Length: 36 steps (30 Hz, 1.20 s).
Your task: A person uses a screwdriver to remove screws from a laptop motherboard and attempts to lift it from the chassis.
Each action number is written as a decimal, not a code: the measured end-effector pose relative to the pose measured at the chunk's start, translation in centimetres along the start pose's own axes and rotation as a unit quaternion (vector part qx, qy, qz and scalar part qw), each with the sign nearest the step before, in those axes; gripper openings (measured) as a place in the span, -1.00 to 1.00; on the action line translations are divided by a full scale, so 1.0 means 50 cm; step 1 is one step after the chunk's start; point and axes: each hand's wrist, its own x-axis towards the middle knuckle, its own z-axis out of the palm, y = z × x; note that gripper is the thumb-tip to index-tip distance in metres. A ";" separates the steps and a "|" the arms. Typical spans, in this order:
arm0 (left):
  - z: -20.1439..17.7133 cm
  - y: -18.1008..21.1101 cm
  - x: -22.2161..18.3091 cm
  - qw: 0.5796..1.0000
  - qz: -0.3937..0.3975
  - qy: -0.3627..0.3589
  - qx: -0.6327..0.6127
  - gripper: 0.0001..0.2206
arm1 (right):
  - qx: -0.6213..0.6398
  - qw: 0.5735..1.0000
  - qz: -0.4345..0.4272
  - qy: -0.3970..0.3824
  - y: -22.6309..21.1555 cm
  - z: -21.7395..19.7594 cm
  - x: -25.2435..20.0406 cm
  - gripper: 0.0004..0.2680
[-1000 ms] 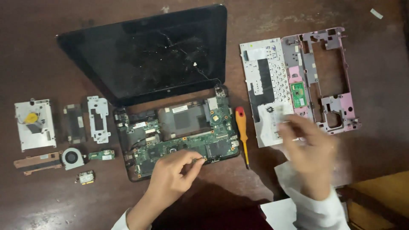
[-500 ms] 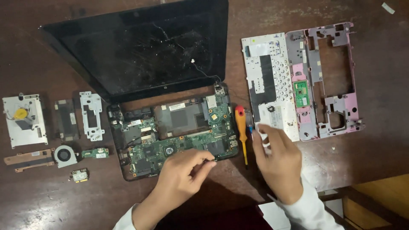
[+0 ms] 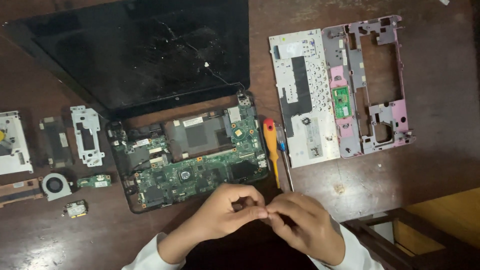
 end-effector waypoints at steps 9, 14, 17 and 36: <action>0.014 0.018 0.005 0.998 0.016 0.008 0.068 -0.87 | -0.157 0.945 0.237 0.164 0.103 -0.027 -0.052 -0.96; 0.055 -0.026 0.021 0.977 0.128 0.095 0.140 -0.87 | 0.046 0.956 0.273 0.099 0.067 -0.002 -0.073 -0.93; 0.075 -0.033 0.035 0.943 0.218 0.164 0.191 -0.91 | 0.141 0.926 0.336 0.100 0.059 0.015 -0.077 -0.93; 0.097 -0.070 0.239 0.735 0.352 0.244 0.525 -0.88 | -0.063 0.914 0.246 0.316 0.193 -0.085 -0.100 -0.93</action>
